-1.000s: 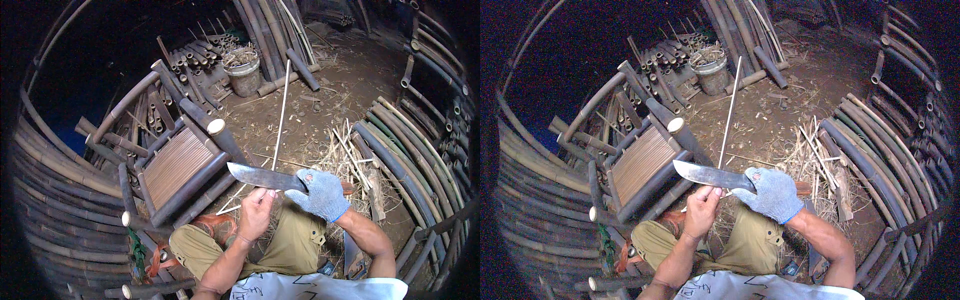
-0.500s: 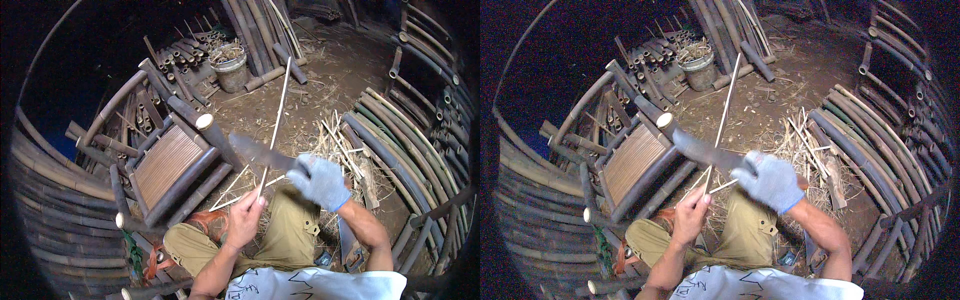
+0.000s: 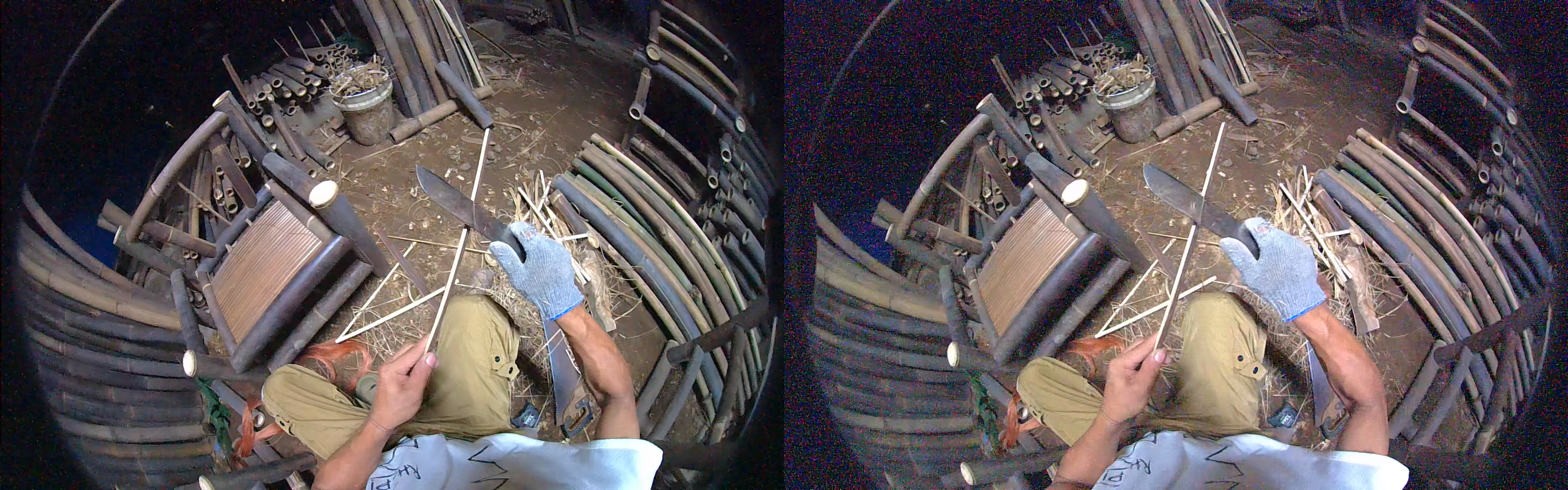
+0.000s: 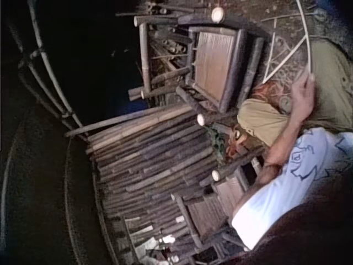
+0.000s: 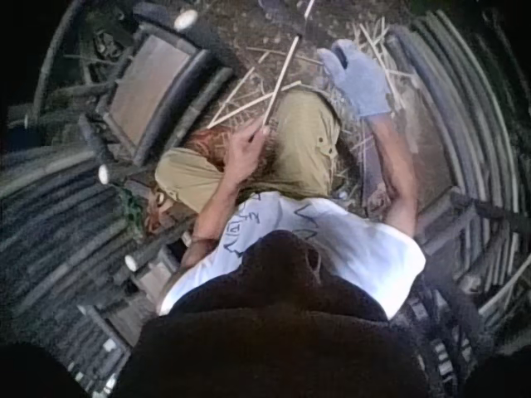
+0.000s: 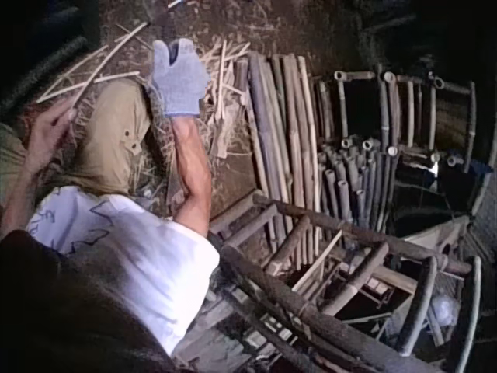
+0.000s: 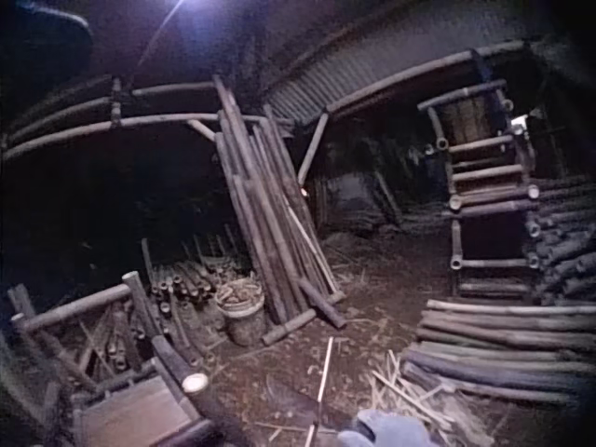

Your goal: The person constructs a bamboo chair by whittling bamboo strips with a knife and inserting them into the chair frame.

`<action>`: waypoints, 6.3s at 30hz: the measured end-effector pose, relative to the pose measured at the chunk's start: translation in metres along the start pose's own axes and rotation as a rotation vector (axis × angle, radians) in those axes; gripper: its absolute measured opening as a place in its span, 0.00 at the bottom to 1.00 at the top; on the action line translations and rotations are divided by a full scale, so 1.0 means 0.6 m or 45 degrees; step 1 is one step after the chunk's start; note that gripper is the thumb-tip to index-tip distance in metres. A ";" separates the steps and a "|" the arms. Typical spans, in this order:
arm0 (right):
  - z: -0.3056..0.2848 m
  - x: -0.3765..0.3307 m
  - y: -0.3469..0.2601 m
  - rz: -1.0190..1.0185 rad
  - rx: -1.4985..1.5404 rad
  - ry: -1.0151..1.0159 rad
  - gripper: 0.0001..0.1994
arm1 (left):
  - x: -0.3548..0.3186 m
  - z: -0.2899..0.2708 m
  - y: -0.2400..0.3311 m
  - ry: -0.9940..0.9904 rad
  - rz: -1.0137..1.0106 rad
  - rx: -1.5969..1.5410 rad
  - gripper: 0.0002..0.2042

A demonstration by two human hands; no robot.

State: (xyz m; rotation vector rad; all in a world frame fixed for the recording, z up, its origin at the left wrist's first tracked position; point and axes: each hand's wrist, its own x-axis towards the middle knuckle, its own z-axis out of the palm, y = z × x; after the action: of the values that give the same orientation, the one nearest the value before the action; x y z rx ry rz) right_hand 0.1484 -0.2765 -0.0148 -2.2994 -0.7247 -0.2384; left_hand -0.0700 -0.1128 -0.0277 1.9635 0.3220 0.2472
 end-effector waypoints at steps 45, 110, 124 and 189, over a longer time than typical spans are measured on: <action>0.038 -0.097 -0.042 -0.173 0.167 0.055 0.20 | 0.074 0.030 0.063 -0.032 -0.307 -0.690 0.12; 0.007 -0.081 0.001 -0.152 0.062 0.054 0.25 | 0.049 0.038 0.057 -0.278 -0.296 -0.652 0.21; -0.030 0.010 0.128 0.513 0.572 0.004 0.22 | -0.051 -0.034 -0.045 -0.078 -0.133 -0.831 0.17; -0.043 0.030 0.085 0.170 0.020 0.180 0.20 | -0.077 -0.027 -0.048 -0.060 -0.158 -0.198 0.17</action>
State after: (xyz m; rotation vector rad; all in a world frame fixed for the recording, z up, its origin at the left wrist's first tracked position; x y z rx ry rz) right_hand 0.1928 -0.3165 -0.0184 -2.2784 -0.4978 -0.3284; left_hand -0.1217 -0.1033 -0.0491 1.7864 0.3813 0.1414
